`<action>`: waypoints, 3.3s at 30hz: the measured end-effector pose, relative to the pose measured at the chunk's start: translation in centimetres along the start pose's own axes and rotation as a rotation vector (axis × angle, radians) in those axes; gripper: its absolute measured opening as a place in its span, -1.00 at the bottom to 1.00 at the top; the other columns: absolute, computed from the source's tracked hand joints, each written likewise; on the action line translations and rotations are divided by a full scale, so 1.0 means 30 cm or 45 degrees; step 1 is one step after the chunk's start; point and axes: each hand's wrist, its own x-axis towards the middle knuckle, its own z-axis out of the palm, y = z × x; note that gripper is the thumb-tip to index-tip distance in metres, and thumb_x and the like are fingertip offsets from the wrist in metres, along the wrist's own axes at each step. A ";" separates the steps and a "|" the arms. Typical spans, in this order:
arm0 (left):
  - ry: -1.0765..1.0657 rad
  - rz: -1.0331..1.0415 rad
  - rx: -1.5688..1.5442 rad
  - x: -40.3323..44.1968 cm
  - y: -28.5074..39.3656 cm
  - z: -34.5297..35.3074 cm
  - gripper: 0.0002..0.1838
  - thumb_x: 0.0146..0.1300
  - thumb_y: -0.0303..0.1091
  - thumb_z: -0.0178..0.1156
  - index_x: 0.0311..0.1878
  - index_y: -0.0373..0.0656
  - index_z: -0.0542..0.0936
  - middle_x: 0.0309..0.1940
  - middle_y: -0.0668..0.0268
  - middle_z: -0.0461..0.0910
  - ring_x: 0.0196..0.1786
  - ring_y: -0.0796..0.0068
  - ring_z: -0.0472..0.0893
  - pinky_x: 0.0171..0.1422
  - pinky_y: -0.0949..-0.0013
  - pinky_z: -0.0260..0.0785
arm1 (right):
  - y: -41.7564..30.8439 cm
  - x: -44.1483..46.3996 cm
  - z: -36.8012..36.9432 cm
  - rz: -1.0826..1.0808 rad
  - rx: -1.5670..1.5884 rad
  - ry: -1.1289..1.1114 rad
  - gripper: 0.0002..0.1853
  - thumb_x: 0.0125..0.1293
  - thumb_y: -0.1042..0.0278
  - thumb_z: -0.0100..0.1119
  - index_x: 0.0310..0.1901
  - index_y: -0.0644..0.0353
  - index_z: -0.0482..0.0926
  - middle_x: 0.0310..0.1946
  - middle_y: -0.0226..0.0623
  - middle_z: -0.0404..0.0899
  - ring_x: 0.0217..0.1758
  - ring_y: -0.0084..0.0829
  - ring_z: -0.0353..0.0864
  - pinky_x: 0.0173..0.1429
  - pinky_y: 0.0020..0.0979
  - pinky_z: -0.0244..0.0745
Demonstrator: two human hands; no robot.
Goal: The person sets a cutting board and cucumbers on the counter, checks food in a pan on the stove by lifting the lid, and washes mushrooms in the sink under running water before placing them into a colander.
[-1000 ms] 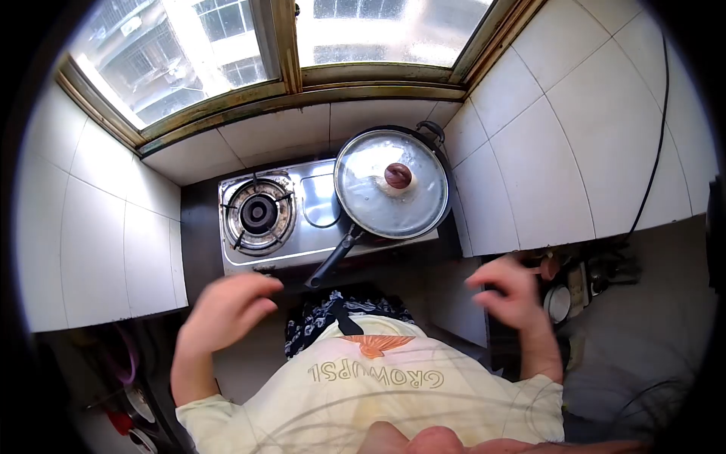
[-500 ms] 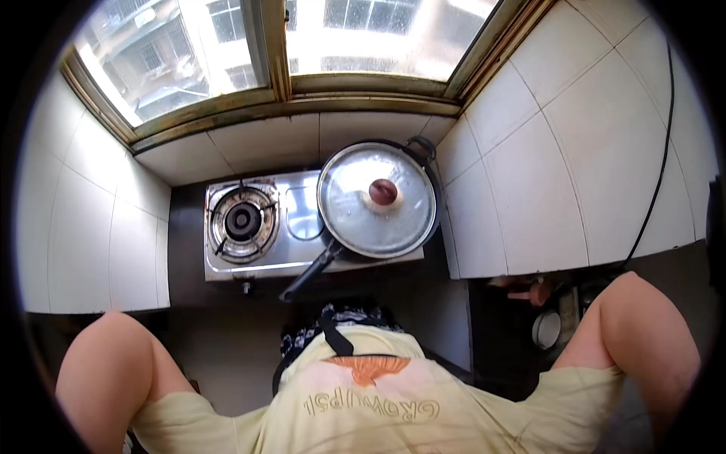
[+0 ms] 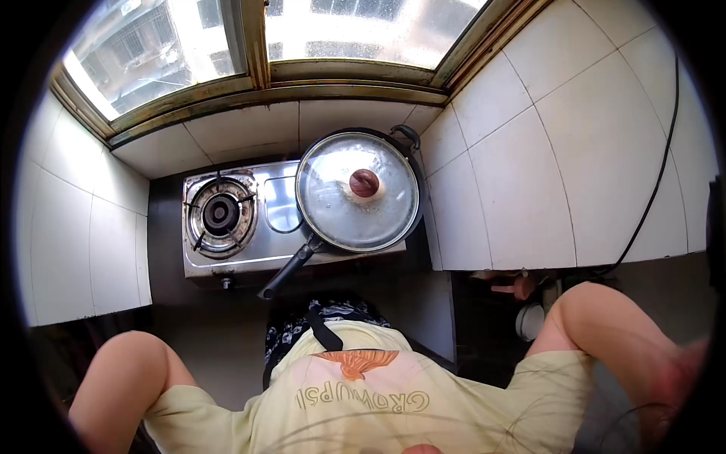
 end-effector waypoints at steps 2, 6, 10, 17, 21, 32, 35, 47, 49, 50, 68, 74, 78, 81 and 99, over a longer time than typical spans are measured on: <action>0.483 -0.358 -0.241 -0.103 -0.097 0.005 -0.30 0.14 0.10 -0.11 0.23 -0.15 0.03 0.23 0.13 -0.01 0.26 0.19 0.04 0.31 0.09 -0.25 | 0.069 -0.093 0.002 0.271 0.004 0.103 -0.65 0.12 0.22 -0.05 -0.20 0.38 0.43 -0.11 -0.11 0.38 -0.03 -0.33 0.35 0.10 -0.31 0.20; 0.366 -1.289 0.550 -0.596 -0.411 0.206 -0.35 -0.06 -0.26 0.25 0.08 -0.30 0.24 0.07 0.06 0.27 0.16 0.24 0.26 0.24 0.27 0.04 | 0.244 -0.430 0.117 1.216 -0.004 -0.089 -0.68 0.12 0.28 -0.04 -0.20 0.39 0.43 -0.10 -0.12 0.38 -0.02 -0.34 0.35 0.12 -0.32 0.20; -0.429 -1.428 1.004 -0.912 -0.537 0.409 -0.28 -0.18 -0.21 0.31 0.06 -0.33 0.26 0.00 0.02 0.31 -0.03 0.13 0.38 0.05 0.26 0.22 | 0.404 -0.904 0.296 1.551 -0.222 -0.851 -0.77 0.02 0.32 0.12 -0.27 0.22 0.49 -0.30 -0.22 0.44 -0.27 -0.35 0.45 -0.17 -0.42 0.35; -0.563 -1.428 1.111 -1.049 -0.646 0.482 -0.67 -0.09 -0.19 0.22 -0.38 -0.20 0.36 -0.58 0.21 0.45 -0.57 0.22 0.50 -0.53 0.29 0.35 | 0.548 -1.233 0.487 1.478 -0.612 -1.536 -0.72 -0.06 0.17 0.16 -0.38 0.20 0.49 -0.34 -0.17 0.49 -0.27 -0.17 0.49 -0.21 -0.26 0.41; -0.575 -1.454 1.080 -1.062 -0.669 0.458 -0.68 -0.08 -0.20 0.21 -0.40 -0.20 0.35 -0.59 0.21 0.44 -0.56 0.21 0.50 -0.50 0.27 0.36 | 0.595 -1.274 0.505 1.440 -0.631 -1.562 -0.76 -0.09 0.22 0.12 -0.46 0.22 0.48 -0.42 -0.15 0.51 -0.30 -0.15 0.50 -0.21 -0.25 0.40; -0.527 -1.495 1.001 -1.072 -0.686 0.432 -0.68 -0.10 -0.23 0.22 -0.38 -0.20 0.37 -0.56 0.16 0.46 -0.50 0.14 0.50 -0.44 0.21 0.35 | 0.586 -1.280 0.514 1.402 -0.704 -1.507 -0.77 -0.11 0.23 0.10 -0.49 0.24 0.49 -0.44 -0.10 0.51 -0.32 -0.13 0.50 -0.23 -0.23 0.40; -0.531 -1.507 1.000 -1.066 -0.685 0.432 -0.69 -0.11 -0.23 0.23 -0.38 -0.20 0.37 -0.55 0.15 0.47 -0.49 0.13 0.50 -0.43 0.20 0.35 | 0.588 -1.292 0.516 1.410 -0.707 -1.519 -0.78 -0.10 0.24 0.10 -0.48 0.24 0.48 -0.44 -0.11 0.51 -0.31 -0.13 0.50 -0.23 -0.23 0.40; -0.527 -1.426 1.000 -1.072 -0.695 0.421 -0.69 -0.10 -0.23 0.22 -0.42 -0.21 0.35 -0.58 0.16 0.46 -0.53 0.14 0.50 -0.46 0.21 0.35 | 0.593 -1.279 0.515 1.441 -0.704 -1.552 -0.78 -0.10 0.30 0.12 -0.41 0.23 0.49 -0.40 -0.11 0.51 -0.30 -0.14 0.51 -0.21 -0.25 0.42; -0.525 -1.421 1.000 -1.068 -0.693 0.421 -0.69 -0.10 -0.23 0.22 -0.41 -0.21 0.35 -0.57 0.16 0.46 -0.52 0.14 0.50 -0.46 0.21 0.35 | 0.602 -1.288 0.513 1.385 -0.695 -1.666 -0.79 -0.09 0.31 0.10 -0.39 0.22 0.50 -0.40 -0.13 0.51 -0.29 -0.16 0.51 -0.20 -0.24 0.42; -0.520 -1.421 1.001 -1.068 -0.693 0.421 -0.69 -0.10 -0.23 0.22 -0.41 -0.21 0.35 -0.57 0.16 0.46 -0.52 0.14 0.50 -0.46 0.21 0.35 | 0.602 -1.283 0.513 1.383 -0.696 -1.665 -0.79 -0.09 0.31 0.10 -0.39 0.22 0.50 -0.40 -0.13 0.51 -0.29 -0.16 0.51 -0.20 -0.24 0.42; -0.443 -1.385 1.038 -1.022 -0.643 0.397 -0.50 -0.10 -0.11 0.22 -0.15 -0.24 0.39 -0.41 0.17 0.47 -0.41 0.21 0.51 -0.37 0.30 0.37 | 0.568 -1.168 0.469 1.431 -0.647 -1.718 -0.66 -0.01 0.13 0.12 -0.29 0.22 0.46 -0.30 -0.15 0.47 -0.24 -0.19 0.49 -0.20 -0.26 0.41; 0.357 -1.665 0.941 -1.183 -0.507 0.290 -0.55 -0.02 -0.37 0.19 -0.02 -0.21 0.33 -0.33 0.26 0.41 -0.56 0.49 0.39 -0.40 0.45 0.31 | 0.285 -1.163 0.290 1.586 -0.572 -0.858 -0.86 0.03 0.39 0.11 -0.36 0.23 0.46 -0.45 -0.24 0.45 -0.52 -0.33 0.45 -0.43 -0.38 0.35; 0.511 -2.036 0.922 -1.488 -0.389 0.291 -0.62 0.00 -0.45 0.15 -0.05 -0.20 0.36 -0.32 0.25 0.41 -0.52 0.50 0.41 -0.42 0.48 0.32 | -0.010 -1.281 0.197 1.699 -0.547 -0.774 -0.93 0.04 0.48 0.08 -0.43 0.26 0.49 -0.54 -0.26 0.45 -0.58 -0.44 0.42 -0.48 -0.49 0.32; 0.294 -2.349 0.996 -1.841 -0.270 0.361 -0.62 -0.07 -0.31 0.22 -0.16 -0.23 0.40 -0.36 0.18 0.43 -0.26 0.26 0.44 -0.10 0.27 0.30 | -0.194 -1.365 0.170 1.928 -0.426 -0.875 -0.95 0.02 0.48 0.09 -0.46 0.23 0.50 -0.55 -0.26 0.46 -0.59 -0.43 0.44 -0.48 -0.49 0.34; 0.482 -2.602 0.617 -2.041 -0.283 0.619 -0.73 -0.06 -0.27 0.18 -0.31 -0.24 0.50 -0.37 0.13 0.50 -0.22 0.23 0.48 -0.10 0.29 0.32 | -0.207 -1.427 0.237 1.754 -0.159 -1.098 -0.95 -0.02 0.47 0.11 -0.48 0.22 0.50 -0.55 -0.25 0.48 -0.55 -0.35 0.48 -0.45 -0.44 0.38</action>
